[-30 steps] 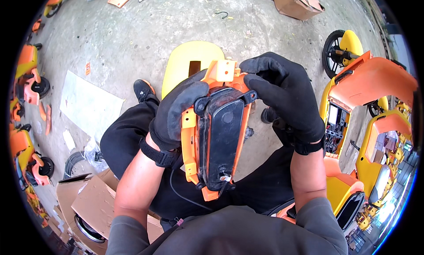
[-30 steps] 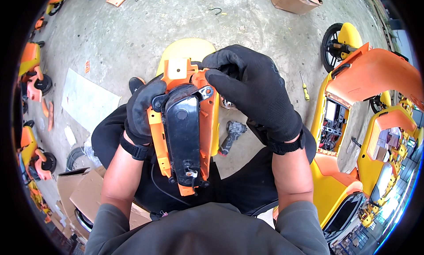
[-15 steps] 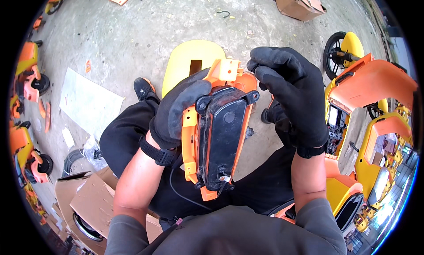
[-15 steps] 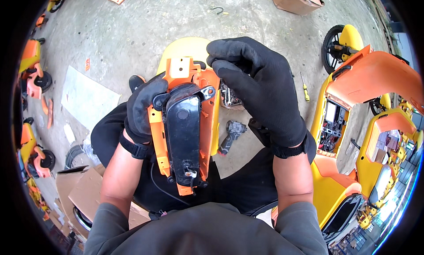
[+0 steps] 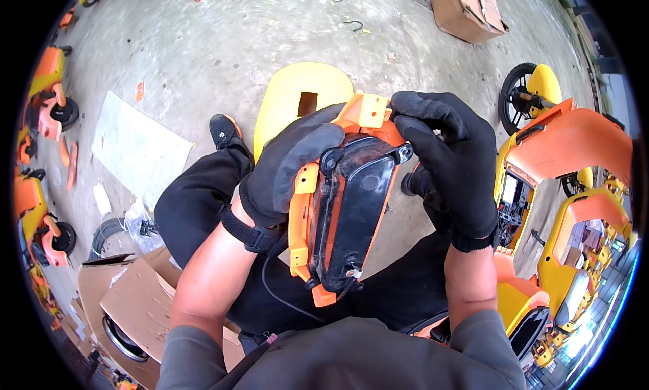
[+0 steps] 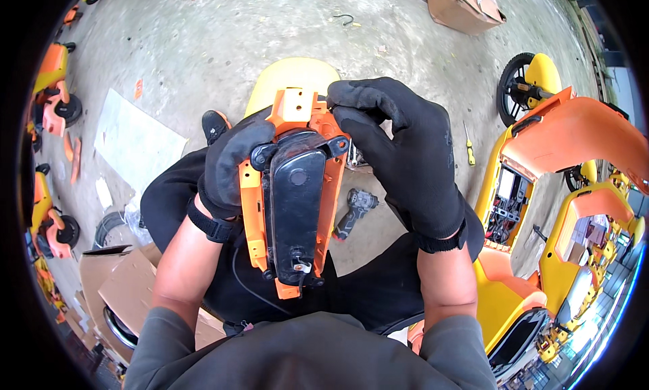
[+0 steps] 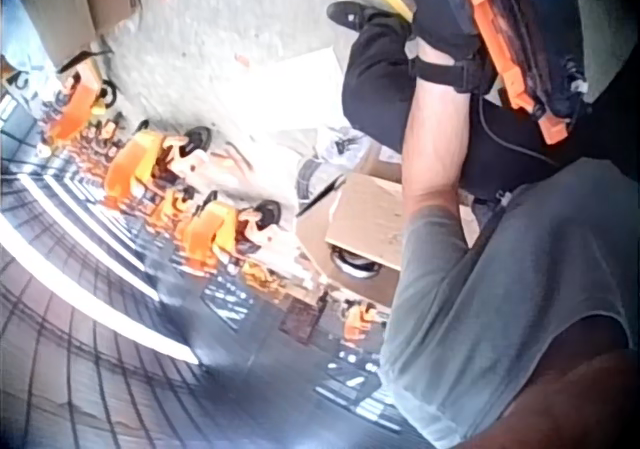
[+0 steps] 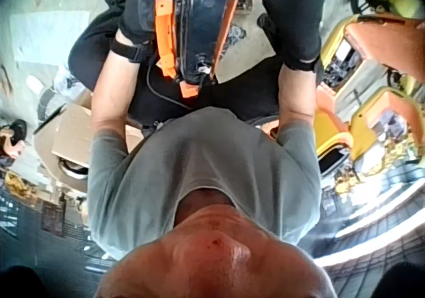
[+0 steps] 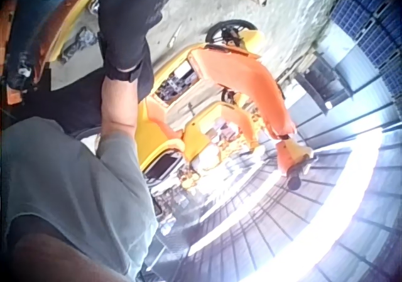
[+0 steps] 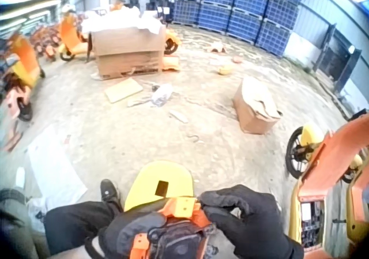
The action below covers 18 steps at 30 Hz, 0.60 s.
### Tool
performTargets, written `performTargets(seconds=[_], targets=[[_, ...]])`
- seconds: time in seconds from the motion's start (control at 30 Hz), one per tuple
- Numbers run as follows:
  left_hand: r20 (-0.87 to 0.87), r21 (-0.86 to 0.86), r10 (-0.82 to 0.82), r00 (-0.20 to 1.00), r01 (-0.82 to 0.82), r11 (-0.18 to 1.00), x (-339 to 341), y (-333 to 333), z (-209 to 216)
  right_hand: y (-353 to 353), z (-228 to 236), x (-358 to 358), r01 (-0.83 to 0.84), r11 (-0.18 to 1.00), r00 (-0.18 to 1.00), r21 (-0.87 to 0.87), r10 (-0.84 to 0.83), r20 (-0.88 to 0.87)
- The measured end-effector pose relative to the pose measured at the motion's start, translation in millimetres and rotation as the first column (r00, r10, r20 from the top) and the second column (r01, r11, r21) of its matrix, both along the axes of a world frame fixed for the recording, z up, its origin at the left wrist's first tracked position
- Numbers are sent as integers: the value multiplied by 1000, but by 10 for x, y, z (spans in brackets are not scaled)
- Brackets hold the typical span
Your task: The person removes a screw from an orange housing with a power drill, detaches a small plastic cover, and then fits the assembly into a yellow body panel.
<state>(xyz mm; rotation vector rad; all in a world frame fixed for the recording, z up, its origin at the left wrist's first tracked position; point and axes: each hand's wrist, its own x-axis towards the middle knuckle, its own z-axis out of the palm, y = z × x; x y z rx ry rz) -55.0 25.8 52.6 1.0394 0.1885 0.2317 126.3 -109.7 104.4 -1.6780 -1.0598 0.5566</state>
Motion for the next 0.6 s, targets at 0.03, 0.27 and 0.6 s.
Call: performTargets(seconds=[0.03, 0.27, 0.6], targets=[[-2, 123, 1, 1000, -1, 992, -8, 11, -18, -3, -1, 1, -3, 1000, 1000, -4, 3, 17], [-15, 376, 76, 997, -64, 924, -68, 35, -58, 18, -14, -33, 96, 993, 995, 61, -94, -42], [234, 593, 152, 960, -265, 760, -103, 49, -341, 22, 14, -73, 82, 997, 996, -8, -82, -21]])
